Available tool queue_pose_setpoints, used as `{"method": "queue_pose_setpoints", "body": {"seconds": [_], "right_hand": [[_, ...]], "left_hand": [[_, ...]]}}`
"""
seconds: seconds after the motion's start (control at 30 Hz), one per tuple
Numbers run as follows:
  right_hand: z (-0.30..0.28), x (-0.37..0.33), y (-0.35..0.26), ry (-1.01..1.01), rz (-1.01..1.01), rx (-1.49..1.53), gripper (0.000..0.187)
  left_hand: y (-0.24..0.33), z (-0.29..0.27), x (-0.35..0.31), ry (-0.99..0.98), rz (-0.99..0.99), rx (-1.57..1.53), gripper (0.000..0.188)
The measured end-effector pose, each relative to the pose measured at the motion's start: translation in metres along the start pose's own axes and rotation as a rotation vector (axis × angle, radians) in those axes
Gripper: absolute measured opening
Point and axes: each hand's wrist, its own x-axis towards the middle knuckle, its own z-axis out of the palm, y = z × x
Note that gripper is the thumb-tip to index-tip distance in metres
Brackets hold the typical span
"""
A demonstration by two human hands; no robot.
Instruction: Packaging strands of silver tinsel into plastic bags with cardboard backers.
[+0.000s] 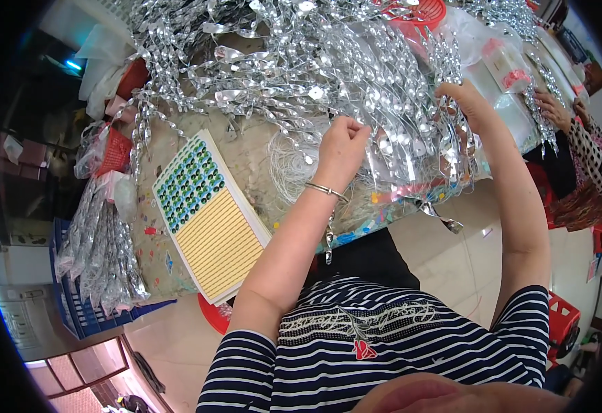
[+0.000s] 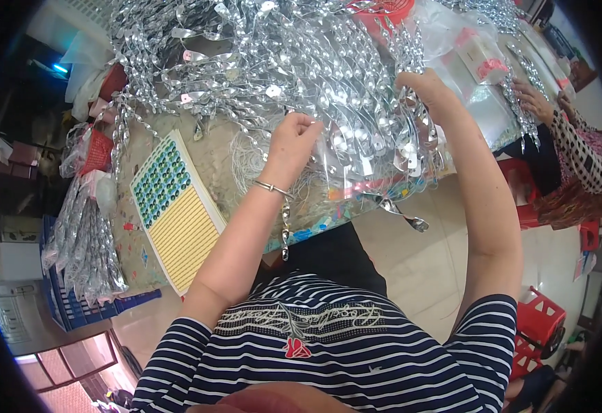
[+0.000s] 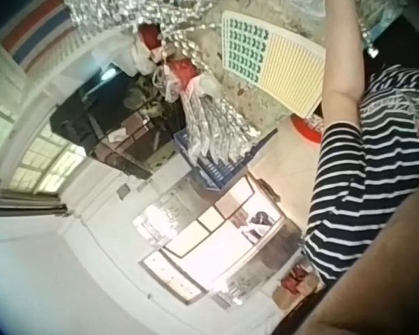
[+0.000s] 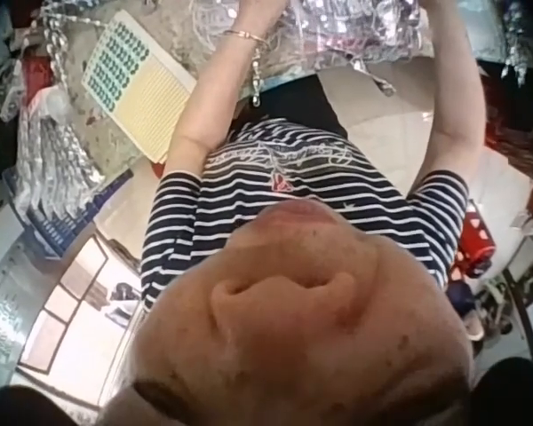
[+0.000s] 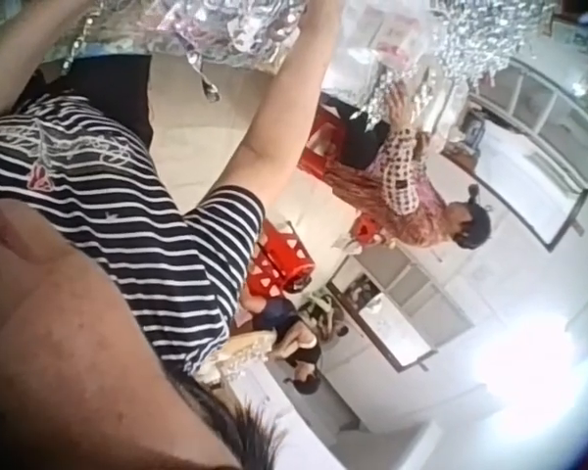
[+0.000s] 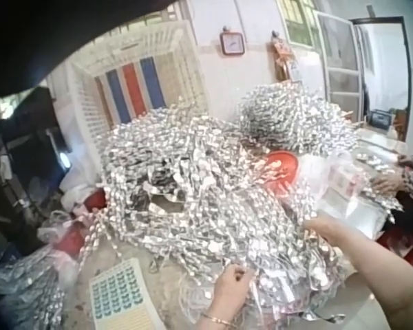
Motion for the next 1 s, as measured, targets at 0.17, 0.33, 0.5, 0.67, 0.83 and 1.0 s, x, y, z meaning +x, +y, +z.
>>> {"method": "queue_pose_setpoints", "body": {"seconds": [0.17,0.33,0.5,0.67,0.83,1.0], "right_hand": [[0.001,-0.007,-0.007,0.078,0.01,-0.007,0.044],[0.009,-0.02,-0.022,0.086,-0.071,0.04,0.044],[0.0,-0.029,-0.037,-0.019,-0.179,-0.076,0.032],[0.003,-0.054,-0.067,-0.148,-0.074,0.022,0.034],[0.054,-0.078,-0.1,-0.078,-0.265,-0.179,0.035],[0.131,-0.087,-0.116,-0.278,-0.347,-0.314,0.027]], "left_hand": [[0.002,0.01,0.004,0.03,0.068,-0.044,0.023],[0.009,0.018,0.003,0.096,0.22,-0.333,0.021],[0.043,0.005,-0.014,0.089,0.303,-0.458,0.018],[0.057,-0.016,-0.031,0.194,0.453,-0.394,0.017],[0.057,-0.064,-0.063,0.22,0.393,-0.651,0.016],[0.039,-0.131,-0.114,0.317,0.352,-0.681,0.015]]}}
